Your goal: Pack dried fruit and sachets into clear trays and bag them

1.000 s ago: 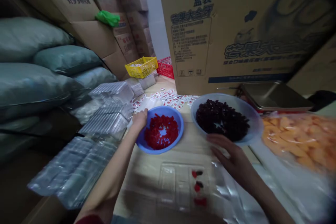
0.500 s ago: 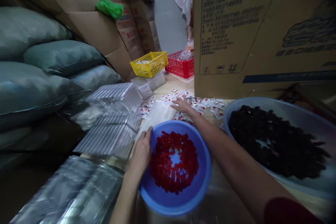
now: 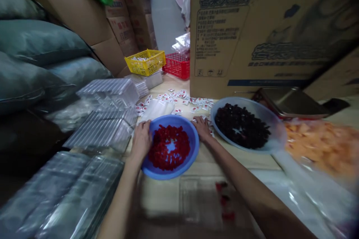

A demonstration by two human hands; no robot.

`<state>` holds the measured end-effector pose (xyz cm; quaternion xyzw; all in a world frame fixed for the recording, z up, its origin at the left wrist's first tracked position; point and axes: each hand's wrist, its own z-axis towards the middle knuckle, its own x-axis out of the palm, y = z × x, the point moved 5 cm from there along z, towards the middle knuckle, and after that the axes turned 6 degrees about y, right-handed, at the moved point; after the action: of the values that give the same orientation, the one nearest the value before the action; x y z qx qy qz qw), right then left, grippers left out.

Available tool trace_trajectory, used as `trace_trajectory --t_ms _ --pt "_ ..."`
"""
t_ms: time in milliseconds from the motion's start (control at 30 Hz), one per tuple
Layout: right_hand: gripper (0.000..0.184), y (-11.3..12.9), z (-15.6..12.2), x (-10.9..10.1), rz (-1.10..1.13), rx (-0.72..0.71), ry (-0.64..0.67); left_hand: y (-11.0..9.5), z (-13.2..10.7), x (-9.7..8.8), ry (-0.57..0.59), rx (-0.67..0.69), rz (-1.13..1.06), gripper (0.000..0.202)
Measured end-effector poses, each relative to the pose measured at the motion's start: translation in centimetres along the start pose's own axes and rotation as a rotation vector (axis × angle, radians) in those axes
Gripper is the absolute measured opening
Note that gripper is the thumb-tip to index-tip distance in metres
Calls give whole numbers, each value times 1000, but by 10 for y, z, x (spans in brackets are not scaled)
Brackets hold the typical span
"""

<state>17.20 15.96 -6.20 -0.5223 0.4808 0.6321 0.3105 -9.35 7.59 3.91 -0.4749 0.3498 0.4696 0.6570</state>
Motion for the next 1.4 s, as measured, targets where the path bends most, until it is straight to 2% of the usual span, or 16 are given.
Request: trace_trajectory --t_ms 100,167,200,233,300,367,433,467,533,633,767,900,967,1167,1267,1400 --pt "38 -1 -50 2 -23 -48 26 -57 -21 -36 -154 93 -110 35" --pt "41 -1 -79 2 -20 -62 35 -105 -43 -48 -152 173 -217 32" --pt "42 -1 -92 0 -7 -62 34 -129 -56 -47 -111 223 -275 31" --pt "44 -2 -105 -4 15 -61 28 -152 -68 -41 -45 272 -329 31" --pt "47 -3 -131 -16 82 -83 -10 -188 -89 -15 143 340 -397 31" --pt "47 -7 -156 -35 178 -128 -89 -206 -104 23 361 329 -361 30" --pt "41 -17 -181 -54 267 -123 -163 -208 -110 59 529 242 -251 23" --pt "37 -24 -192 -61 291 -81 -184 -206 -111 72 569 188 -200 19" --pt "30 -39 -209 -67 282 63 -180 -201 -107 89 576 95 -141 18" --pt "25 -52 -218 -62 212 223 -119 -202 -98 98 526 26 -114 35" --pt "25 -50 -208 -51 188 267 -103 -208 -88 104 506 -8 -96 36" --pt "35 -52 -197 -47 166 323 -108 -207 -82 103 491 23 -114 21" --pt "38 -56 -196 -47 150 342 -106 -205 -85 97 483 63 -139 27" --pt "40 -58 -207 -42 92 364 -72 -189 -121 55 439 190 -278 33" --pt "34 -53 -212 -44 85 337 -70 -182 -134 48 541 186 -222 29" --pt "30 -52 -219 -54 99 296 -110 -182 -139 57 641 153 -102 22"
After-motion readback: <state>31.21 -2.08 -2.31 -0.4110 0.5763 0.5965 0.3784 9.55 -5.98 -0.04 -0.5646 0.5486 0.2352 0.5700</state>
